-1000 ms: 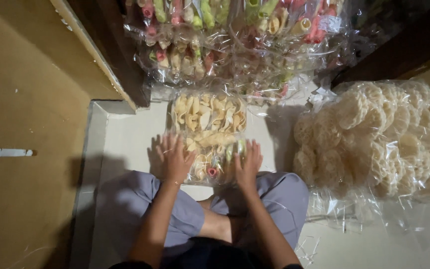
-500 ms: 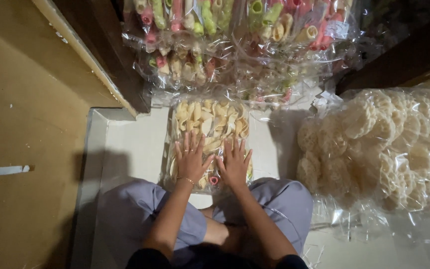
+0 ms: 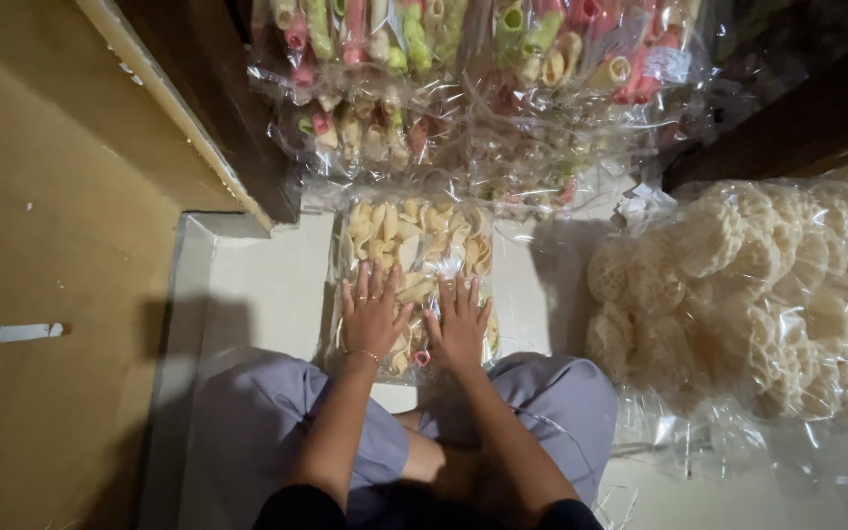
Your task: The person is packing various types of crackers and snacks into clear plastic bags while sitting on the floor.
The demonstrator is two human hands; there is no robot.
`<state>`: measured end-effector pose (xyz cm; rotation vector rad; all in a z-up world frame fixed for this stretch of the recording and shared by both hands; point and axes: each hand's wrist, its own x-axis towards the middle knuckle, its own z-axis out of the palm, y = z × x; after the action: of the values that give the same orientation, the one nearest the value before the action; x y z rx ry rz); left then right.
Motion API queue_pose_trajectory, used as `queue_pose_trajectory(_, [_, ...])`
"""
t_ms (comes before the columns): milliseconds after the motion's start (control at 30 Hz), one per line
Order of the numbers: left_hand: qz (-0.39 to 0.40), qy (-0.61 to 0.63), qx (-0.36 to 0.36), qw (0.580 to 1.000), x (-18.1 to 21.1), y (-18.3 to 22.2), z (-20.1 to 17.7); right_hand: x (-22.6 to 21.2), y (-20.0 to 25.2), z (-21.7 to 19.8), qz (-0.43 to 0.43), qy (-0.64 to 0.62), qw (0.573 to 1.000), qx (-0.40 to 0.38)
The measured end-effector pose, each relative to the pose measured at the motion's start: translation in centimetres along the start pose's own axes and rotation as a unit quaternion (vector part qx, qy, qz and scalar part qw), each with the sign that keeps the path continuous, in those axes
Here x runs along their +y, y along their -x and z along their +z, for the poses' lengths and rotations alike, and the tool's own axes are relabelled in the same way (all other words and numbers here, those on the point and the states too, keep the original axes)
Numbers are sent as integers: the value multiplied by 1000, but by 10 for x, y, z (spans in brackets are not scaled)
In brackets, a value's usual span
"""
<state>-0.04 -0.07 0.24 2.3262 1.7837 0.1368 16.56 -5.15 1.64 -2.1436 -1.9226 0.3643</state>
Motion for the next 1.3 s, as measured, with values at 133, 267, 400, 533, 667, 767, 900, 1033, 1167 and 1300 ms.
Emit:
queue_pose_trajectory(133, [-8,41,-23,999,2,4,-19,9,1,7,6,-38,999,-17])
queue_pose_trajectory(267, [-101,108,21,989,-6,14,-49,5,30,-10,-3,-132,991,-16])
queue_pose_trajectory(400, [-232,220,6,947,-63,22,8,13,111,2,-4,-202,979,-15])
queue_pose_trajectory(533, [-271,426,43,862,-78,24,18,-1,175,-14,-96,-366,925,-18])
queue_pose_trajectory(667, [-259,337,-42,904,-87,17,23,0,173,-6,-22,-398,909,-122])
queue_pose_trajectory(767, [-290,356,-108,882,-64,28,-25,8,150,4,133,-538,793,-253])
queue_pose_trajectory(900, [-260,400,-116,871,-55,36,-34,13,132,20,203,-613,707,-288])
queue_pose_trajectory(1033, [-278,483,-103,824,-56,33,-21,17,126,20,207,-550,754,-294])
queue_pose_trajectory(1167, [-259,558,-90,783,-22,51,-97,9,129,0,279,-639,676,-239])
queue_pose_trajectory(1300, [-231,628,-217,711,-29,43,-42,16,136,19,278,-745,587,-149])
